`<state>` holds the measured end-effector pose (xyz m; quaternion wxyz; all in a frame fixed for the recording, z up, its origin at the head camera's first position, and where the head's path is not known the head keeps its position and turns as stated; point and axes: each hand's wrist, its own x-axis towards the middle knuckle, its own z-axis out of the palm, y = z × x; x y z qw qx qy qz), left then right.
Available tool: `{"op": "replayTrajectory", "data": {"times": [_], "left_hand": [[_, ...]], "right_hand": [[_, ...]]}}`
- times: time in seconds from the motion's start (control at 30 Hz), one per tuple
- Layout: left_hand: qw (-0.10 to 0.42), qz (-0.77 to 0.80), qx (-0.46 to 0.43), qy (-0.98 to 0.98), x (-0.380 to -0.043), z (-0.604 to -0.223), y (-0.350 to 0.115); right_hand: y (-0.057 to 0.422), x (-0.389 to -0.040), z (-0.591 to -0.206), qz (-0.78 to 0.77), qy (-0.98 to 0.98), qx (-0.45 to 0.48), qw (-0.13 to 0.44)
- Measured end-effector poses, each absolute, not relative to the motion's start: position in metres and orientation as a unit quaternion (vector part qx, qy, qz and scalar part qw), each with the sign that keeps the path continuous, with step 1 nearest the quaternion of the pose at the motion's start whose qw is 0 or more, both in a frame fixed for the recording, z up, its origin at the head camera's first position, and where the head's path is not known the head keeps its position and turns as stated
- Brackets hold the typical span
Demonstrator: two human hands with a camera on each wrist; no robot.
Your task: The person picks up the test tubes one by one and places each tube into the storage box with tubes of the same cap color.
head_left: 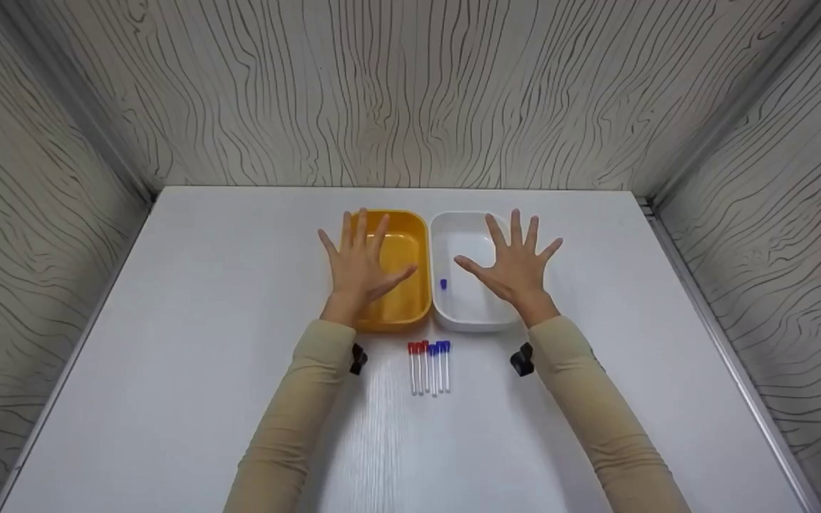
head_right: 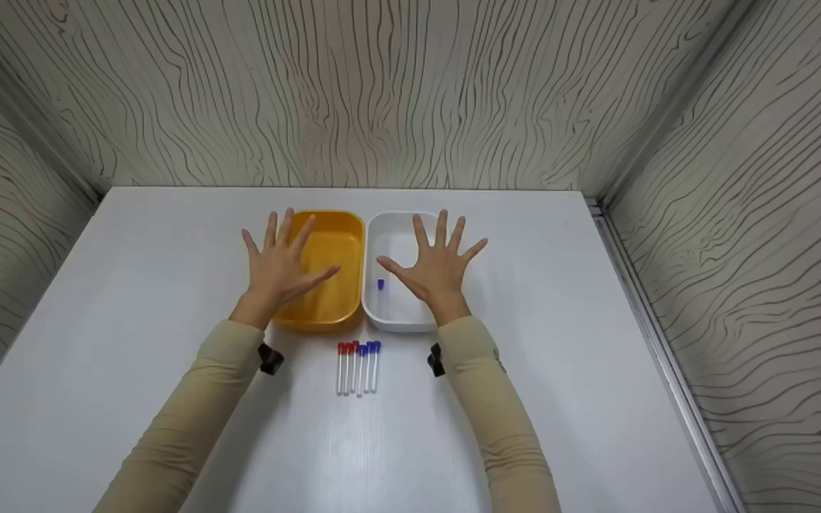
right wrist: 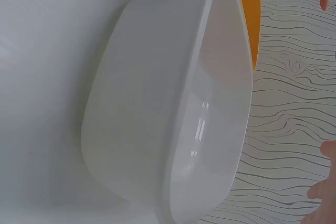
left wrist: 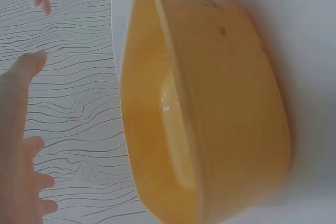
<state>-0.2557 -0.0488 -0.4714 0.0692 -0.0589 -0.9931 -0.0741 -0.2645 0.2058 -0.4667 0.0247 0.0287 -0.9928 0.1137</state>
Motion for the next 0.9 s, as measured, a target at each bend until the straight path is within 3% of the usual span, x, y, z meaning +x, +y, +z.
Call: {"op": "replayTrajectory", "data": {"times": [0.57,0.77,0.9], "left_hand": [[0.087,-0.143,-0.071,-0.983,-0.244,-0.473,-0.064],[0.129,-0.204,-0.070,-0.968,-0.236,-0.480,-0.070],[0.188,-0.235,-0.084,-0.950,-0.230,-0.492,-0.075]], "right_hand": [[0.203,-0.252,-0.465,0.157,-0.985,0.062,0.041],[0.199,-0.243,-0.469,0.202,-0.974,0.077,0.070],[0.197,-0.235,-0.475,0.246,-0.960,0.098,0.090]]}}
